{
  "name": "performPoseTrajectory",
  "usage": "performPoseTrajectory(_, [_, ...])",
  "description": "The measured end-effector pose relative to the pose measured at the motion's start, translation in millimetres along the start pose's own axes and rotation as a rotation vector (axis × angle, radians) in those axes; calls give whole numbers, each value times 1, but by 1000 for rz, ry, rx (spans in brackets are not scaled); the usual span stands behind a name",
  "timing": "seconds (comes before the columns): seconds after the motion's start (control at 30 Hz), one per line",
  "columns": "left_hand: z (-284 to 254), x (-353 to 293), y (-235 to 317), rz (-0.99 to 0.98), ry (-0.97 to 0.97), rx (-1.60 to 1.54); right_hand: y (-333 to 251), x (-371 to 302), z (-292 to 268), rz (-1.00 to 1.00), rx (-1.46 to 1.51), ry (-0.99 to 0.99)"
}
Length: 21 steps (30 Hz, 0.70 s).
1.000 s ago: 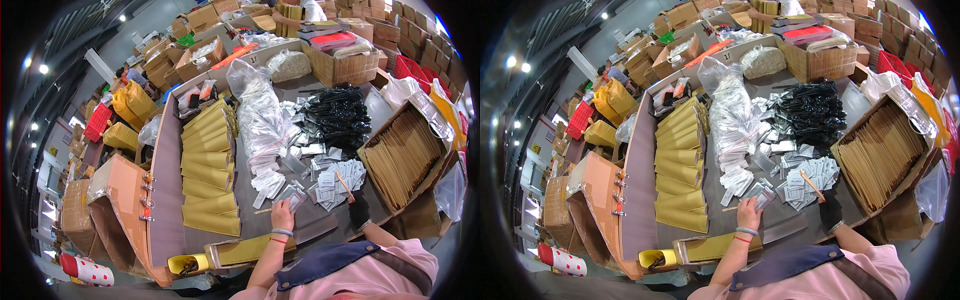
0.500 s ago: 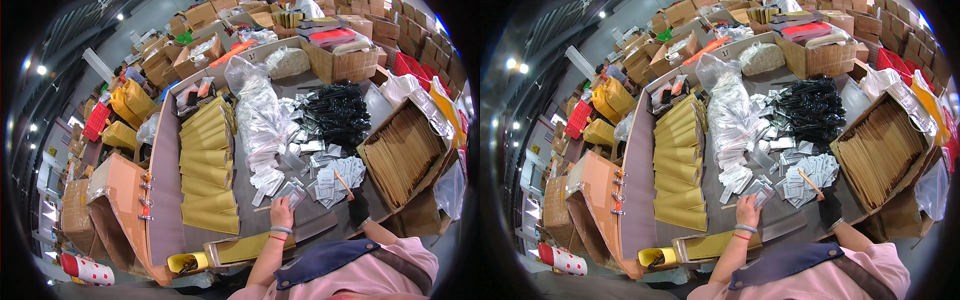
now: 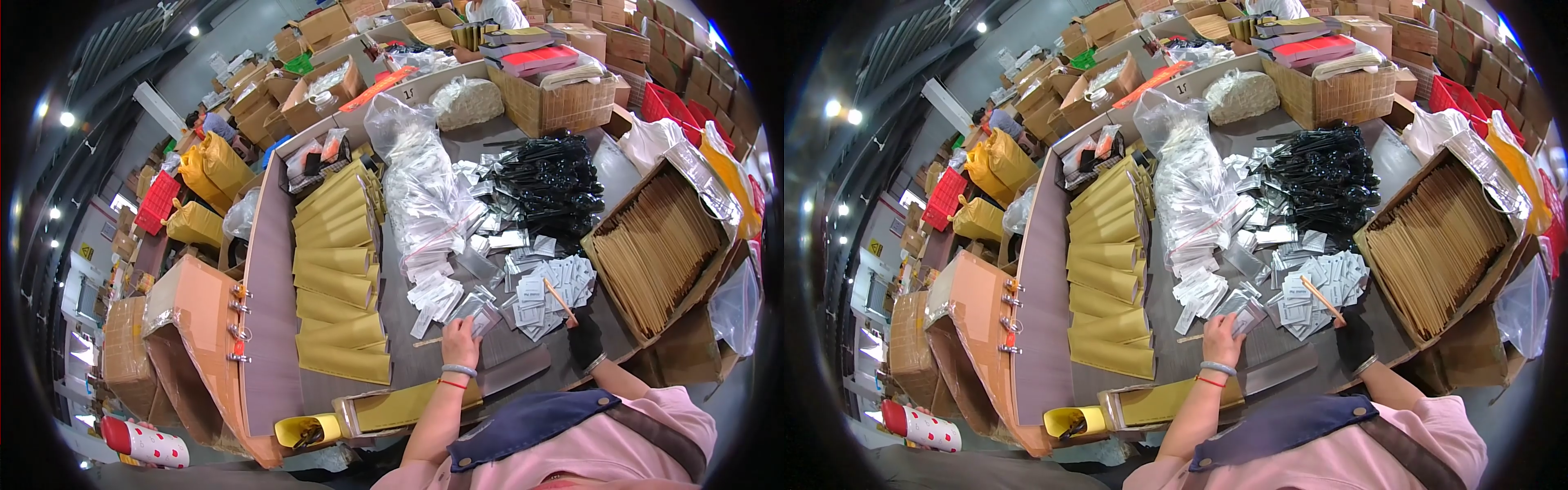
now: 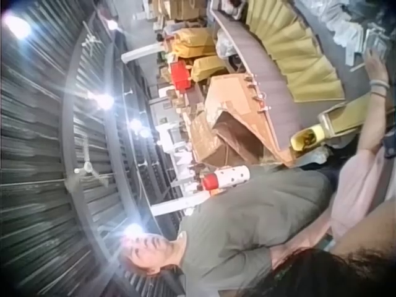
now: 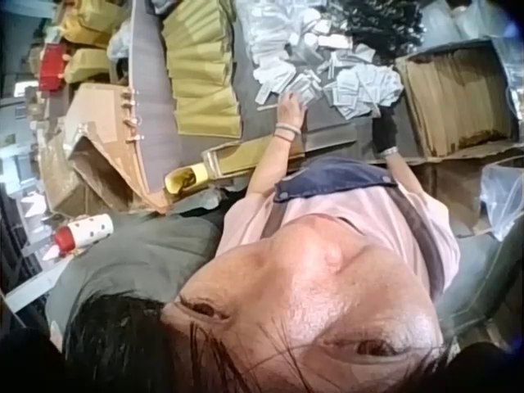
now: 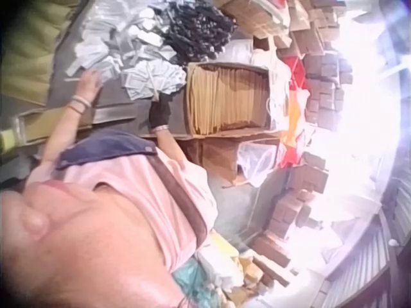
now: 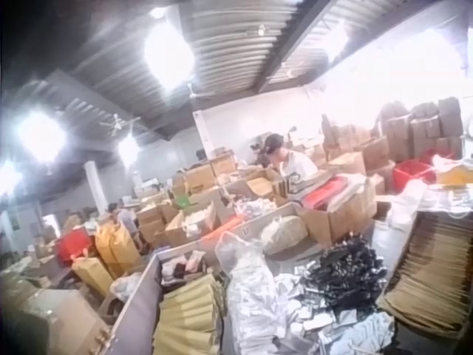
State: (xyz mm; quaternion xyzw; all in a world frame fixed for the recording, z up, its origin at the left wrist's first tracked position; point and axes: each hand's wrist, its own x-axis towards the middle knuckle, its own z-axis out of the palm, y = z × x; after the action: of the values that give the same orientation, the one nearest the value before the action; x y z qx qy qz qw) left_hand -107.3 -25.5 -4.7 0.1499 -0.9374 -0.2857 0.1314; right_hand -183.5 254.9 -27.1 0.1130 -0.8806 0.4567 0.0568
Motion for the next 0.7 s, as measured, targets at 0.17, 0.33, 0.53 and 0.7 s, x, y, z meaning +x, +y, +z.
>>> performPoseTrajectory(0.17, [1,0,-2,0,-6,6,11,-2,5,57,22,-10])
performPoseTrajectory(0.33, [2,0,-2,21,-2,-2,9,-2,2,121,50,-58])
performPoseTrajectory(0.53, [3,0,-4,23,9,-8,-11,0,-5,47,-83,-17])
performPoseTrajectory(0.7, [4,0,-4,21,10,-15,-6,-1,-3,3,-98,18])
